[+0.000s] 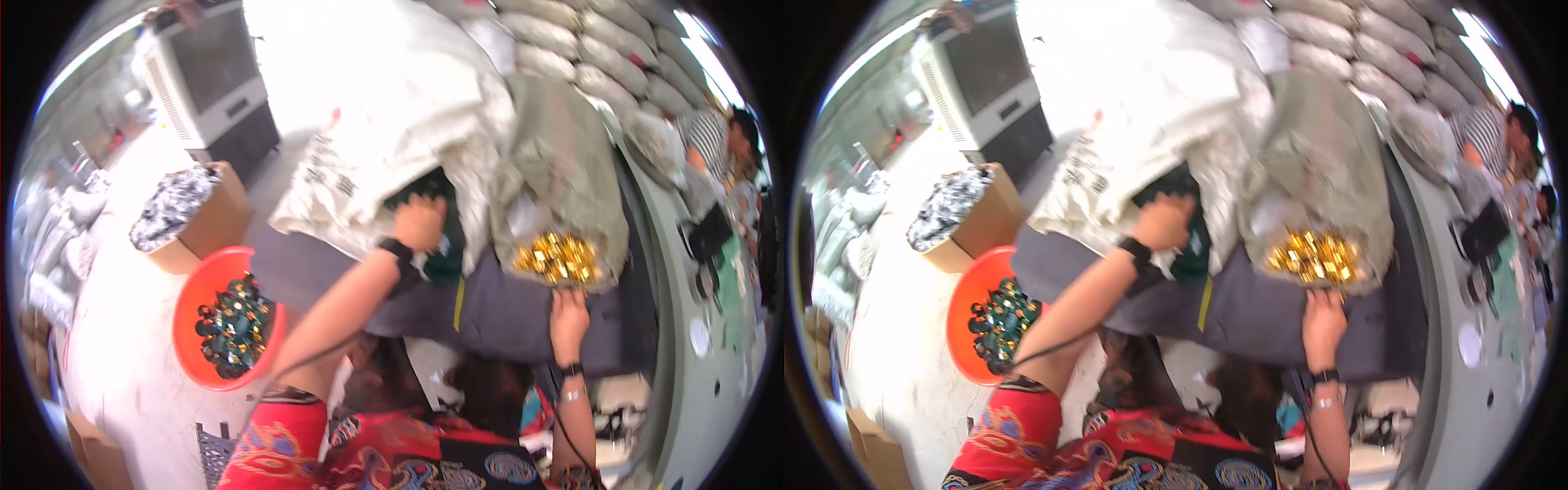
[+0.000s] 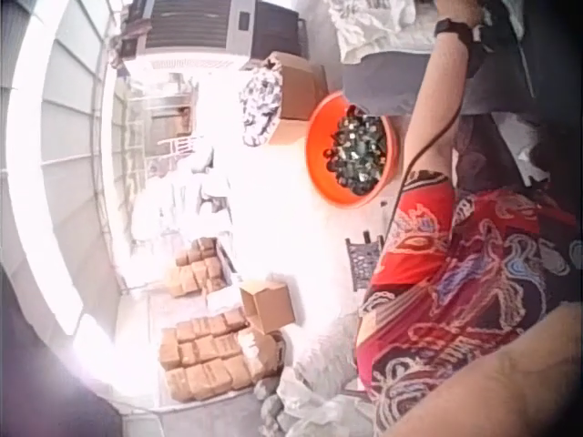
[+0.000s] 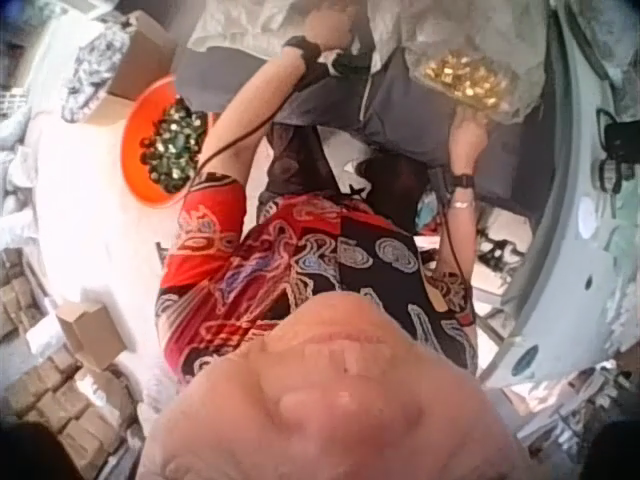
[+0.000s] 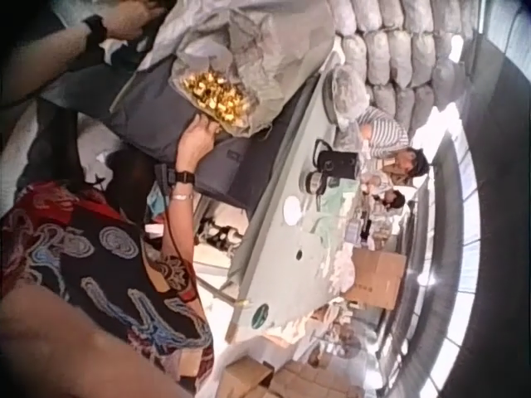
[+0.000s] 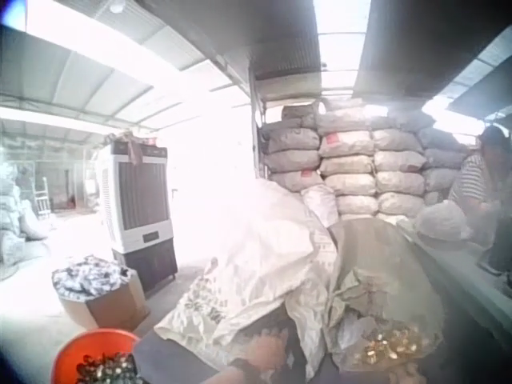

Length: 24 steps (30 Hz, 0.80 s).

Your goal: Assembling plastic decorative components by fitting gold caps onto green circular discs.

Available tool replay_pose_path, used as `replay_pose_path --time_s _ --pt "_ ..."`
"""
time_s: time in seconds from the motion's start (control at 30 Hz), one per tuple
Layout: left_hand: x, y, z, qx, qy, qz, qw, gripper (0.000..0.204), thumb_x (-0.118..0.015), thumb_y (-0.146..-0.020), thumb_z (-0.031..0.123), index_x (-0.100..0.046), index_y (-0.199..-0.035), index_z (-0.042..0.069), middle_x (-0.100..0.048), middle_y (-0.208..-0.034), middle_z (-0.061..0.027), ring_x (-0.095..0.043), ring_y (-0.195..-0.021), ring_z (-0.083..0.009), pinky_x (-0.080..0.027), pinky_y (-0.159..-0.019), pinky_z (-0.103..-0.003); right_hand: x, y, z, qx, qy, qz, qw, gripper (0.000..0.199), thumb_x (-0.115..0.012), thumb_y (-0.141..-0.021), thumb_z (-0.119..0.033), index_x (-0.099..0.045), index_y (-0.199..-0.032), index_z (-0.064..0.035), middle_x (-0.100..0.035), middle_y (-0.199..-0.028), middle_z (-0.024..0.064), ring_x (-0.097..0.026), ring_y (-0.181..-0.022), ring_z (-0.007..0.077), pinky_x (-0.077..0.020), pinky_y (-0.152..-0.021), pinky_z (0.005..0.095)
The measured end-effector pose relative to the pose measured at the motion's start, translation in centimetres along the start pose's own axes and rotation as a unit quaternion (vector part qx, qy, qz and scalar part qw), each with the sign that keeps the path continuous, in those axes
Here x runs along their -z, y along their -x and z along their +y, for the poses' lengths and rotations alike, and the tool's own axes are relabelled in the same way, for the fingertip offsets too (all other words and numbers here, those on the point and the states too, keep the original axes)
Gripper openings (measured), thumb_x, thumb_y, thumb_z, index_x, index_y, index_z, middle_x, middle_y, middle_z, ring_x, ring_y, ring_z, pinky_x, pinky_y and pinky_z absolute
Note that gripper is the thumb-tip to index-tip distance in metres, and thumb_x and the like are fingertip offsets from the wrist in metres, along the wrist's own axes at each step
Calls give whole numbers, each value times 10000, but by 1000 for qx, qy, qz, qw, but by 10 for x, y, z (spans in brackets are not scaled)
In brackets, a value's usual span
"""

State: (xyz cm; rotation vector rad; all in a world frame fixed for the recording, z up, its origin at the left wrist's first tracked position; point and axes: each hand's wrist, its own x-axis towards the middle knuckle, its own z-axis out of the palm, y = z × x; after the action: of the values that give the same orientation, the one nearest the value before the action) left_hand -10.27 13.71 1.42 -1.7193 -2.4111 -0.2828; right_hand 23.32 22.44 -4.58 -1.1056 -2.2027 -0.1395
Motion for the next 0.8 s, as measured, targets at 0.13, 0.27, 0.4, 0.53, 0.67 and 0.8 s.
replay_pose_path --time_s 0.13,0.27,0.4,0.53,0.67,0.8 --pt "-27 3 -6 -36 -42 20 998 277 -643 -779 208 -623 -1003 46 -653 -976 -107 -603 -968 -290 -513 -775 -426 2 -2 -3 -18 -62 -25 998 191 -692 -815 -180 -676 -931 -29 -614 -923 136 -621 -801 346 -505 -709 429" --pt "-48 13 -17 -49 1 79 996 147 -645 -779 184 -638 -849 55 -654 -904 -103 -609 -912 -295 -513 -745 -415 7 -1 -4 -1 -88 -28 996 171 -700 -775 -118 -662 -904 -12 -616 -904 135 -617 -801 348 -502 -724 423" --pt "-41 19 -18 -40 42 120 991 121 -664 -743 147 -645 -803 43 -667 -884 -132 -636 -870 -321 -527 -712 -415 10 0 -6 43 -103 44 993 124 -681 -775 -61 -646 -876 3 -612 -883 137 -611 -812 350 -502 -738 420" --pt "-13 46 -7 54 224 237 944 181 -668 -742 169 -603 -735 1 -645 -734 -171 -629 -704 -372 -501 -625 -445 12 1 -8 5 -175 24 984 165 -649 -792 -18 -636 -954 9 -598 -913 159 -603 -808 357 -499 -742 422" --pt "2 88 1 113 408 165 891 184 -671 -788 128 -606 -762 -42 -585 -581 -133 -585 -504 -215 -449 -499 -351 9 2 -6 -18 -209 -39 977 251 -621 -802 9 -619 -1052 5 -577 -946 188 -599 -771 372 -496 -707 421" --pt "-7 131 4 173 509 70 840 150 -647 -818 98 -646 -839 -50 -600 -623 -44 -580 -493 -111 -464 -475 -278 8 -2 1 12 -212 -94 973 211 -609 -783 31 -612 -993 14 -568 -926 207 -607 -788 384 -503 -704 426"
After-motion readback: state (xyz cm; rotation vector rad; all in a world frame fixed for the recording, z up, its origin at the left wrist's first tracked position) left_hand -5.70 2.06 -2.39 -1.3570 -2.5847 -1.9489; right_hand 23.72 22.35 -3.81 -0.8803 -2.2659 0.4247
